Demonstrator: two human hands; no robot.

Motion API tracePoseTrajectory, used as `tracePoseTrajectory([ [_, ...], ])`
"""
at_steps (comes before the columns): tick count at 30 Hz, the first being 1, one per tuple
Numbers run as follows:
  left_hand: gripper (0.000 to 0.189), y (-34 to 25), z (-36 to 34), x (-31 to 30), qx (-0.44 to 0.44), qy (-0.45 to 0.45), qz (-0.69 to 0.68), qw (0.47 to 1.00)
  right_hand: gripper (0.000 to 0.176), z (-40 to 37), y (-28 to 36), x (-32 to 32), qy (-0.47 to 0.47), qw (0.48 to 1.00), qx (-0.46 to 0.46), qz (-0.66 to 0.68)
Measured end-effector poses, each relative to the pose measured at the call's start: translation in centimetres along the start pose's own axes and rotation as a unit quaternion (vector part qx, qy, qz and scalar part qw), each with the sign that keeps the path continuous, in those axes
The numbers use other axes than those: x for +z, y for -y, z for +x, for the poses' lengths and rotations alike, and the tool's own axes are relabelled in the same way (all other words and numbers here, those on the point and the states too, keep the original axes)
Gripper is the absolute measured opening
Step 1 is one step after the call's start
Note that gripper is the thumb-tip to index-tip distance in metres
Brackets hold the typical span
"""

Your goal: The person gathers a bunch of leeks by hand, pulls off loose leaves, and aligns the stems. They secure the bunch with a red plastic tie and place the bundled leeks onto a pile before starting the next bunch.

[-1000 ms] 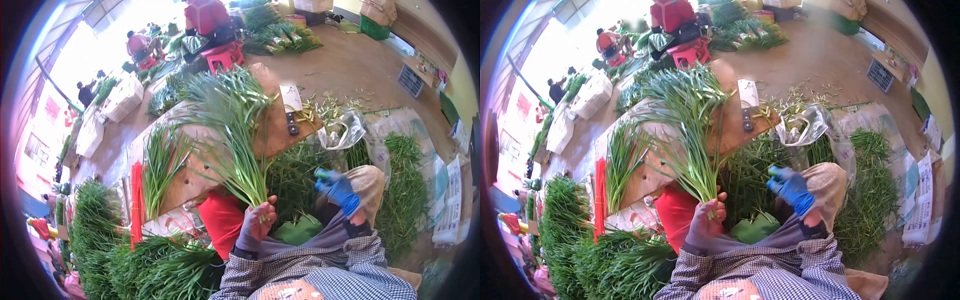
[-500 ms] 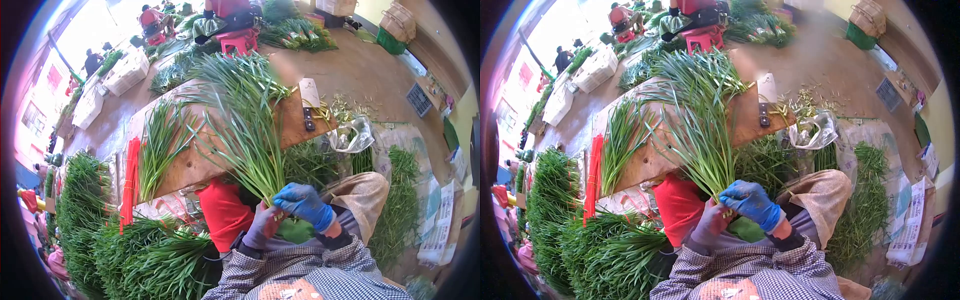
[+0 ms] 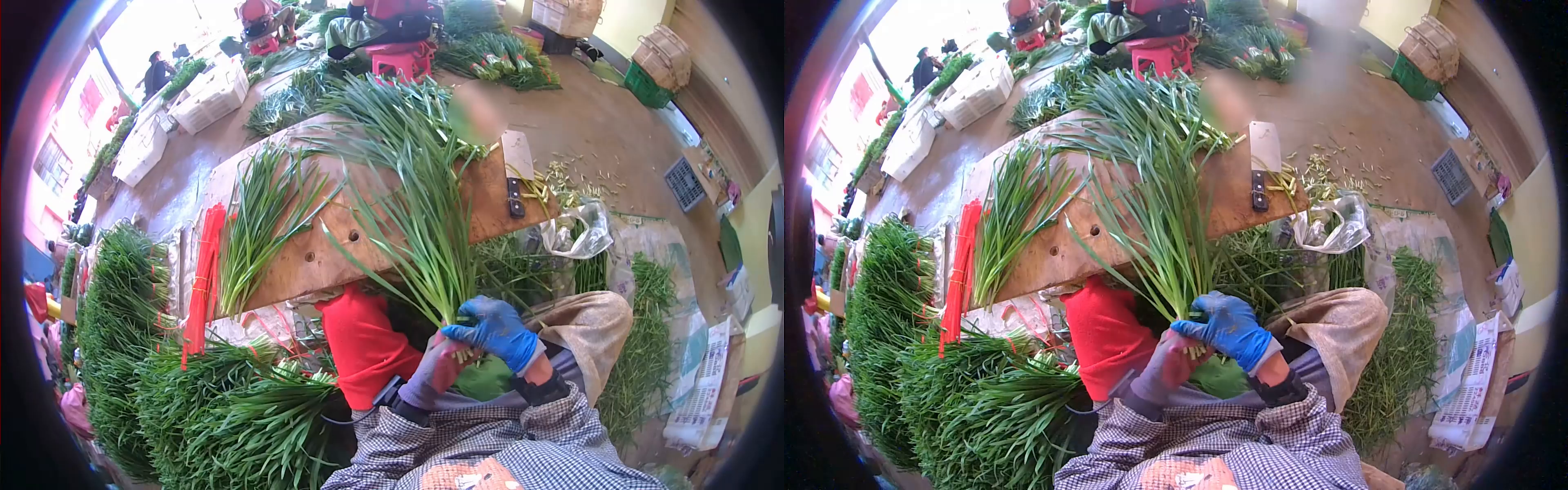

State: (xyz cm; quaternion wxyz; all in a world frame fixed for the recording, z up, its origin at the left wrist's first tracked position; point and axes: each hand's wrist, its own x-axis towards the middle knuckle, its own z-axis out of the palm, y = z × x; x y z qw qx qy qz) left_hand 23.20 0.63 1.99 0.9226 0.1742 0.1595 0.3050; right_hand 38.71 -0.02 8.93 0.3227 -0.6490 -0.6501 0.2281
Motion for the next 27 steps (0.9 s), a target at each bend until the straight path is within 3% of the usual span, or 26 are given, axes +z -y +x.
tracePoseTrajectory([
  [1,0.031,0.6,0.4,-0.7,-0.001,0.000,0.000,1.000,0.031,0.3,0.3,0.2,0.008,0.998,0.004,-0.066],
  [3,0.033,1.2,1.3,-1.5,-0.035,-0.043,0.154,0.986,0.033,0.5,0.2,0.6,0.014,0.991,0.009,-0.131],
  [5,0.034,1.0,1.1,-0.4,-0.019,-0.060,0.148,0.987,0.040,0.8,-0.5,1.3,0.008,0.994,0.002,-0.107],
  [7,0.034,0.3,0.7,0.7,-0.035,-0.113,0.082,0.990,0.037,0.8,-0.5,1.4,0.037,0.995,0.011,-0.094],
  [10,0.032,-0.4,0.5,1.5,-0.058,-0.142,0.094,0.984,0.026,0.5,-0.6,1.4,0.015,0.996,-0.053,-0.074],
  [12,0.030,-0.9,0.1,1.4,-0.074,-0.124,0.113,0.983,0.024,-0.1,-0.1,0.5,0.031,0.975,0.060,0.214],
  [15,0.027,-1.7,-0.1,2.2,-0.091,-0.113,0.116,0.983,0.022,-0.8,-0.1,-0.8,-0.034,0.951,0.117,0.285],
  [17,0.028,-2.0,-0.1,2.9,-0.094,-0.120,0.097,0.984,0.024,-1.3,-1.1,-1.4,-0.070,0.962,0.074,0.253],
  [19,0.030,-2.3,-0.1,3.3,-0.082,-0.066,-0.061,0.993,0.023,-1.5,0.5,-4.1,-0.136,0.889,0.197,0.391],
  [21,0.031,-2.3,-0.1,3.3,-0.087,-0.063,-0.072,0.992,0.015,-1.6,0.3,-4.8,-0.142,0.875,0.211,0.411],
  [23,0.031,-2.3,-0.1,3.3,-0.091,-0.060,-0.084,0.990,0.006,-1.4,0.5,-4.8,-0.106,0.934,0.116,0.322],
  [24,0.030,-2.0,-0.1,3.3,-0.088,-0.085,-0.014,0.992,0.007,-0.9,1.1,-4.2,-0.110,0.969,0.019,0.221],
  [25,0.029,-1.8,-0.2,3.3,-0.085,-0.109,0.056,0.989,0.007,-0.7,1.4,-3.5,-0.111,0.969,0.019,0.221],
  [27,0.028,-1.1,-0.2,2.1,-0.070,-0.077,0.055,0.993,0.013,-0.2,1.1,-1.4,-0.040,0.995,-0.049,0.074],
])
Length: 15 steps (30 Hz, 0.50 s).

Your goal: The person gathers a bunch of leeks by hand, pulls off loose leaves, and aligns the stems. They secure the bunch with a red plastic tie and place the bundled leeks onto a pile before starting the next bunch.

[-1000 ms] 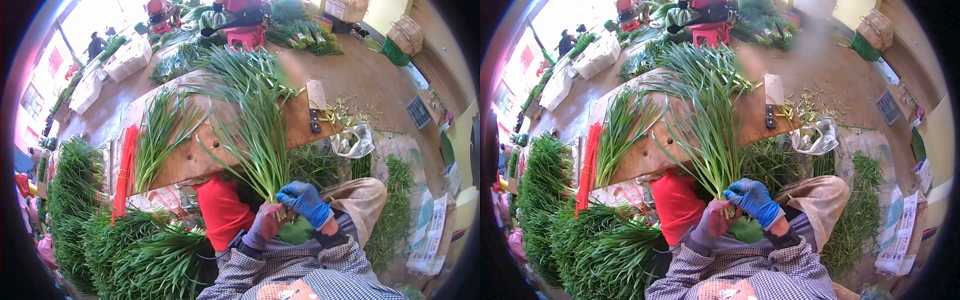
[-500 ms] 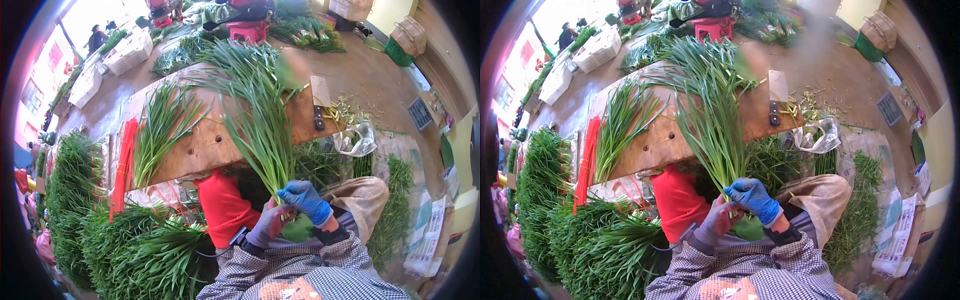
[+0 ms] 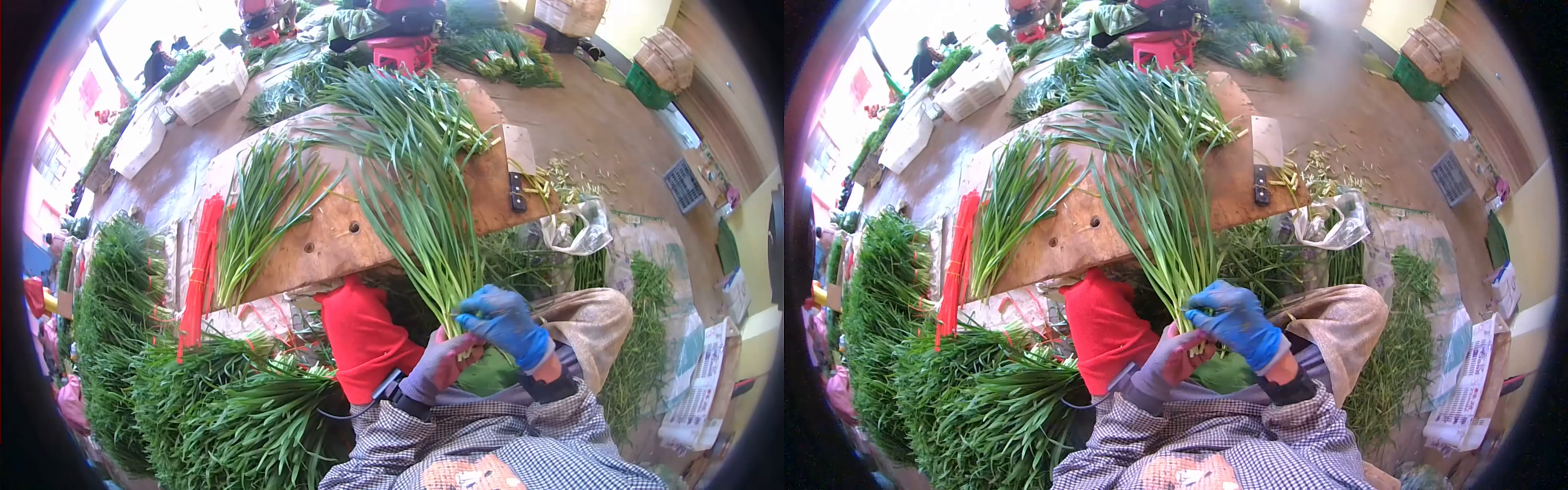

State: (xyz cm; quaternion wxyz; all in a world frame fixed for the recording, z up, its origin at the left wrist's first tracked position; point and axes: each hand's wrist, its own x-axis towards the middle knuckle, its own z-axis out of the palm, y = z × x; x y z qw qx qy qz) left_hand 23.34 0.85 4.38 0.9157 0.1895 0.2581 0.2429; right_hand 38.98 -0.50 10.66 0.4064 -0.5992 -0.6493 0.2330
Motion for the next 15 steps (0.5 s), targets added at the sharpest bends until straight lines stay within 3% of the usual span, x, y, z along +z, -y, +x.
tracePoseTrajectory([
  [1,0.028,0.4,0.3,-0.7,0.017,0.031,0.000,0.999,0.021,0.2,-0.5,1.0,0.018,0.997,-0.002,-0.081],
  [5,0.027,2.0,1.7,-2.7,0.035,0.072,-0.001,0.997,0.025,0.6,-0.8,2.2,0.041,0.986,0.024,-0.160],
  [9,0.025,2.5,1.3,-2.1,0.055,-0.015,0.090,0.994,0.021,1.5,-1.0,2.7,0.075,0.978,0.022,-0.194],
  [14,0.032,1.4,0.7,-1.9,0.011,-0.055,0.117,0.992,0.012,2.5,-4.0,1.9,0.009,0.998,0.011,-0.069],
  [15,0.036,0.4,0.0,-0.8,0.011,-0.052,0.093,0.994,0.012,2.7,-3.7,0.7,-0.027,0.998,0.051,-0.014],
])
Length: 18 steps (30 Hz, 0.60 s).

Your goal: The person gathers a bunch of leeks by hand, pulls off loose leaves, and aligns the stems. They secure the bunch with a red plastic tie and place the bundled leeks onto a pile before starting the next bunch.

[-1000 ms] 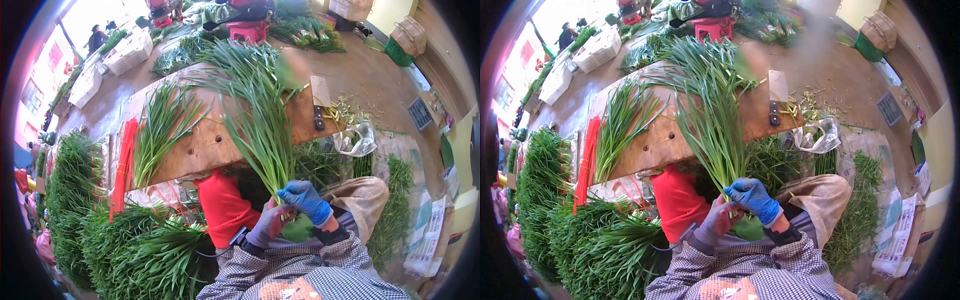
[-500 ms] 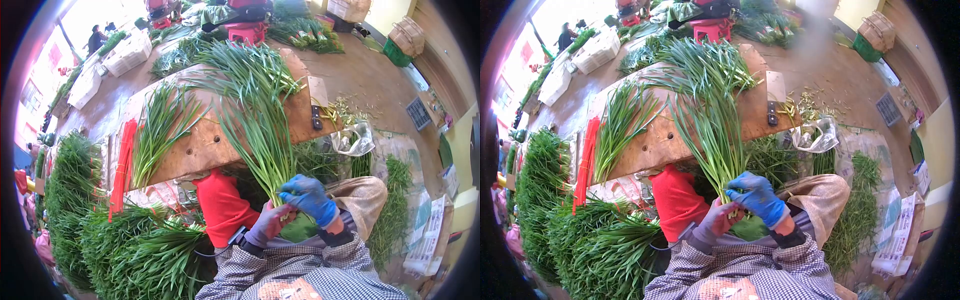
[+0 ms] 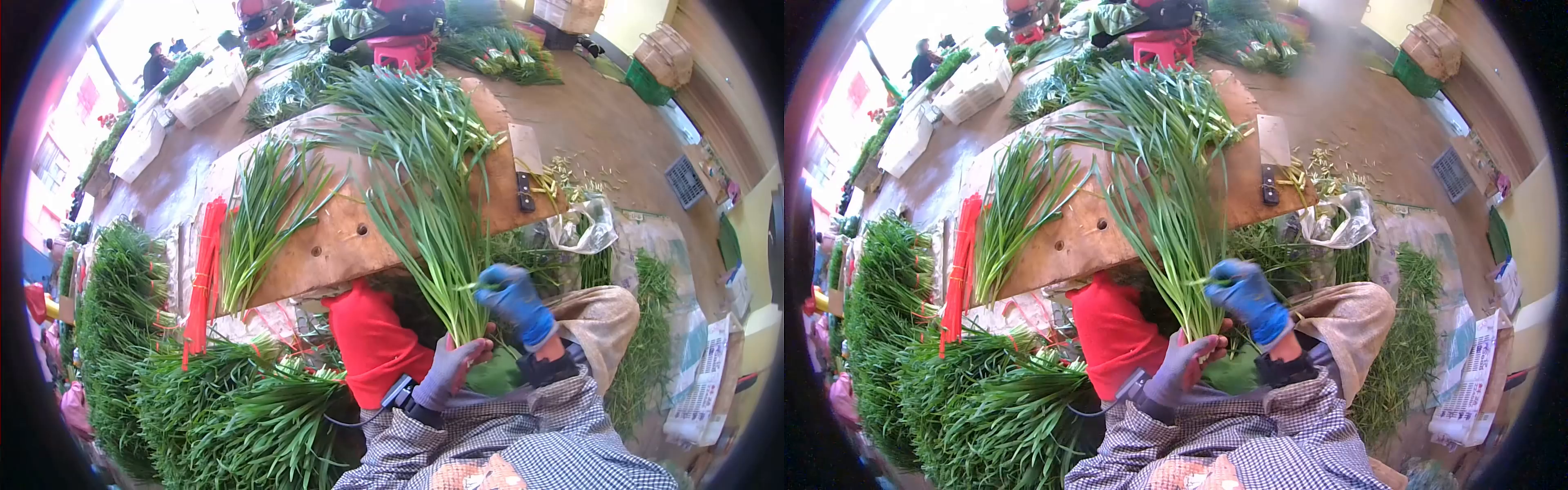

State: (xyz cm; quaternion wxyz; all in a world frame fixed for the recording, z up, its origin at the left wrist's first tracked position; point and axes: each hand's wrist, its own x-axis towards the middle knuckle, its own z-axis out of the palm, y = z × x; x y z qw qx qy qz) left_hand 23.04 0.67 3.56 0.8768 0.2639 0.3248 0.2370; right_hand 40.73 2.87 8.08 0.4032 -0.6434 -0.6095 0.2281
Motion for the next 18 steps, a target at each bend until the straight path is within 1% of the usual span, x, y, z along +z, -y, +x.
tracePoseTrajectory([
  [1,0.040,-0.6,-0.4,0.5,-0.002,0.006,-0.023,1.000,0.012,0.0,0.3,-1.3,-0.035,0.997,0.043,0.053],
  [2,0.040,-0.6,-0.5,0.5,-0.003,0.008,-0.023,1.000,0.012,0.0,0.5,-2.7,-0.037,0.997,0.045,0.052],
  [4,0.044,-0.7,-0.4,0.6,-0.015,0.010,-0.049,0.999,0.009,-0.5,0.8,-5.5,-0.118,0.988,0.052,0.087],
  [5,0.044,-0.7,-0.4,0.6,-0.015,0.013,-0.048,0.999,0.009,-1.1,0.3,-6.9,-0.120,0.988,0.051,0.085],
  [7,0.042,-0.8,-0.3,0.7,-0.023,0.027,-0.095,0.995,0.008,-2.3,-0.6,-9.1,-0.161,0.966,0.125,0.159],
  [8,0.042,-1.0,-0.2,0.8,-0.021,0.028,-0.093,0.995,0.008,-2.8,-0.6,-9.3,-0.162,0.966,0.123,0.160],
  [10,0.042,-1.4,-0.2,1.2,-0.054,0.026,-0.158,0.986,0.011,-4.2,-0.7,-9.1,-0.134,0.928,0.177,0.299],
  [11,0.042,-1.2,0.1,0.8,-0.049,0.026,-0.153,0.987,0.013,-5.5,-2.4,-8.2,-0.083,0.940,0.210,0.258],
  [12,0.042,-0.6,0.5,0.1,-0.058,0.044,-0.165,0.984,0.012,-7.9,-7.6,-6.8,-0.041,0.986,0.157,-0.037],
  [13,0.042,-0.5,0.9,-0.1,-0.066,0.062,-0.176,0.980,0.014,-9.1,-7.5,-5.9,-0.022,0.975,0.161,-0.150],
  [14,0.042,-1.6,0.2,1.0,-0.057,0.059,-0.166,0.983,0.013,-10.1,-8.6,-5.6,0.045,0.966,0.213,-0.141],
  [15,0.042,-2.2,0.1,1.0,-0.047,0.056,-0.161,0.984,0.013,-10.2,-8.5,-4.9,0.045,0.969,0.203,-0.136],
  [17,0.038,-3.1,-0.6,0.9,-0.062,0.117,-0.168,0.977,0.012,-10.4,-7.3,-3.8,-0.020,0.984,0.140,-0.105],
  [18,0.040,-3.9,-1.6,2.1,-0.034,0.076,-0.086,0.993,0.009,-10.3,-6.6,-3.8,-0.021,0.989,0.143,-0.035],
])
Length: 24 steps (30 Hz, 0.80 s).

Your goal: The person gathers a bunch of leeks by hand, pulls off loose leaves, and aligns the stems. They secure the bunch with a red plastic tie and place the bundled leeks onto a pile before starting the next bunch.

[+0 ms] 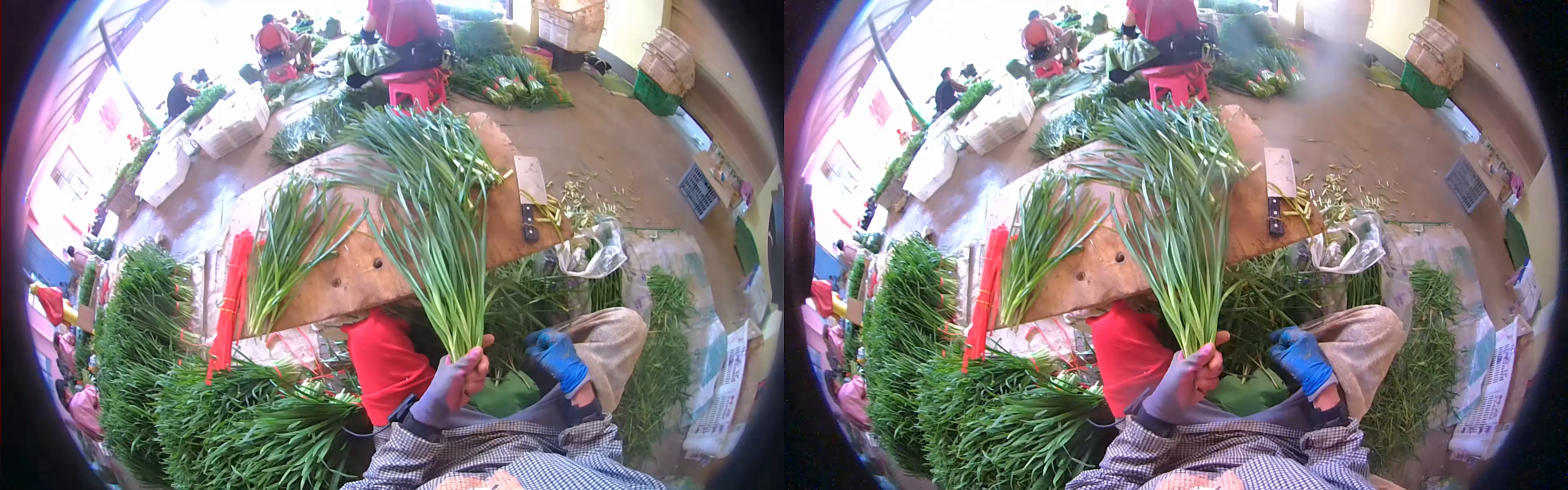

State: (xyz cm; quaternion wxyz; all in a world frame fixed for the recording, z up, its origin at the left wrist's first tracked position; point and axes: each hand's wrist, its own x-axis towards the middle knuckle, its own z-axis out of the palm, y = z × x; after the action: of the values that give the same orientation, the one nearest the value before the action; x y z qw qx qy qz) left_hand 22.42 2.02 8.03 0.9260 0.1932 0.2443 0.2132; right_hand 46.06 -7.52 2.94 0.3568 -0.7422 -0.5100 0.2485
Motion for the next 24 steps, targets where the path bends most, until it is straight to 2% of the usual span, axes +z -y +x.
tracePoseTrajectory([
  [1,0.040,-0.4,-0.7,0.8,0.004,0.001,0.008,1.000,0.009,0.4,1.0,0.2,-0.005,1.000,-0.005,0.005],
  [3,0.042,-0.7,-2.2,1.6,0.011,0.002,0.109,0.994,0.008,0.6,2.7,0.6,0.045,0.997,-0.025,-0.057],
  [4,0.042,-1.1,-2.3,2.2,-0.005,-0.078,0.139,0.987,0.009,0.9,1.7,1.7,0.011,0.991,-0.122,-0.049],
  [5,0.042,-1.0,-2.5,1.5,-0.007,-0.082,0.142,0.986,0.009,0.2,1.5,2.1,0.011,0.992,-0.120,-0.044],
  [6,0.042,-0.9,-2.2,0.2,-0.004,-0.086,0.109,0.990,0.009,0.1,2.1,2.3,0.074,0.994,-0.006,0.085],
  [7,0.042,-1.4,-2.0,0.2,-0.001,-0.088,0.077,0.993,0.012,0.0,3.0,2.3,0.134,0.962,0.109,0.211],
  [8,0.042,-1.4,-2.4,0.4,-0.004,-0.080,0.079,0.994,0.017,-0.1,4.1,1.9,0.153,0.949,0.156,0.226],
  [9,0.042,-1.6,-2.9,1.0,-0.005,-0.083,0.080,0.993,0.017,-0.4,4.7,1.7,0.155,0.948,0.157,0.229],
  [11,0.041,-2.3,-3.3,1.8,-0.012,-0.074,0.130,0.989,0.016,-0.2,5.5,1.3,0.170,0.970,0.141,0.100],
  [14,0.042,-3.0,-3.7,1.6,-0.017,-0.077,0.146,0.986,0.017,-0.3,4.2,2.4,0.141,0.975,0.120,0.127],
  [15,0.042,-3.6,-4.3,1.7,0.002,-0.089,0.140,0.986,0.017,-0.3,4.1,2.6,0.157,0.974,0.104,0.125],
  [17,0.045,-5.3,-5.6,2.8,-0.003,-0.024,0.205,0.979,0.016,-0.2,3.9,2.6,0.134,0.973,0.091,0.164],
  [18,0.045,-7.2,-6.6,4.1,0.017,-0.021,0.265,0.964,0.016,-0.1,3.7,2.9,0.150,0.972,0.079,0.162],
  [21,0.044,-10.8,-7.9,3.6,0.073,0.002,0.247,0.966,0.014,0.2,4.0,3.3,0.144,0.969,0.083,0.183],
  [22,0.035,-11.7,-7.9,3.6,0.124,0.035,0.233,0.964,0.013,0.3,4.5,3.4,0.137,0.966,0.076,0.207],
  [23,0.035,-12.8,-8.2,3.7,0.125,0.036,0.234,0.964,0.012,0.5,4.9,3.6,0.130,0.962,0.067,0.229],
  [24,0.030,-13.9,-8.7,3.9,0.113,-0.027,0.288,0.950,0.012,0.8,5.2,3.7,0.131,0.962,0.064,0.229],
])
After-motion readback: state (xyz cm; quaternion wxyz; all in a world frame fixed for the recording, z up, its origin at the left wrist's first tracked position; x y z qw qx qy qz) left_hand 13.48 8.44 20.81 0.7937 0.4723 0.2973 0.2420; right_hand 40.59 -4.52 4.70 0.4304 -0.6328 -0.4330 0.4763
